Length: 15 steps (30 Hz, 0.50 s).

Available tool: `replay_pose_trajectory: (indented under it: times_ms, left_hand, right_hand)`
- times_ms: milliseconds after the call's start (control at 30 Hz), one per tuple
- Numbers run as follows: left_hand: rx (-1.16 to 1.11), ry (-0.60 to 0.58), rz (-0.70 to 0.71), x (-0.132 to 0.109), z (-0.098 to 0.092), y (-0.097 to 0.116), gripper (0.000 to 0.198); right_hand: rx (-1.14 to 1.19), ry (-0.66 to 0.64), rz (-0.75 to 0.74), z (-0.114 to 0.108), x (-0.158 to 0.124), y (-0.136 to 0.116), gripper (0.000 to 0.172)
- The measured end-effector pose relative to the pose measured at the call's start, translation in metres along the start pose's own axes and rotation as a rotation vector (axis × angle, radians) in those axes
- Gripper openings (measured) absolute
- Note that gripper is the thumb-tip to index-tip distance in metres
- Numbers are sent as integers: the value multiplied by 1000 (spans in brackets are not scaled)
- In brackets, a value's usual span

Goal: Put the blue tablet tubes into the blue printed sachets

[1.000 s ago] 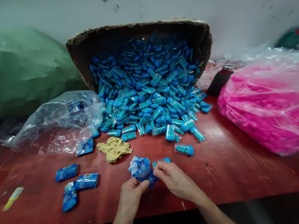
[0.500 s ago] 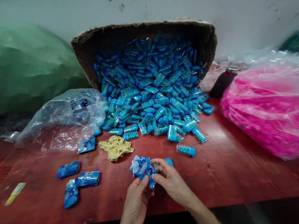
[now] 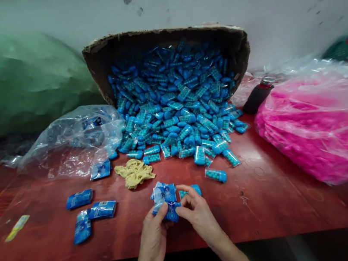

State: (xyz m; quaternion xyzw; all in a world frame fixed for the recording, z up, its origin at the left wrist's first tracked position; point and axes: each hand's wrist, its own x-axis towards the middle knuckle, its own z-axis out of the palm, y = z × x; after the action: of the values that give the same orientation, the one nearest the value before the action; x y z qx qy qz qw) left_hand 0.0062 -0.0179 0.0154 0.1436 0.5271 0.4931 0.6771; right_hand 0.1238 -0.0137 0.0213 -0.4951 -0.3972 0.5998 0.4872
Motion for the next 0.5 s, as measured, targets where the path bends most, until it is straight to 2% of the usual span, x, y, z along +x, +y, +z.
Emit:
replay_pose_trajectory:
  times_ms: [133,233,367,433,500]
  left_hand:
    - [-61,31,14,1,2,-4,23]
    - [-39,4,-28,1,-1,0,25]
    - [12,-88,-111,0,-8,7,24]
    - [-7,-57,-126,0,-10,8,22]
    - [-44,-14,-145,1,-11,9,21]
  right_hand:
    - [60,73,8,7,-2,3,33]
    - [-40,94,-35,6,-3,6,26]
    - [-297,44,-118,-4,-4,-1,24]
    - [-519,-17,-235,-13,-2,-6,30]
    - [-818,-18,-363,-24,4,-9,39]
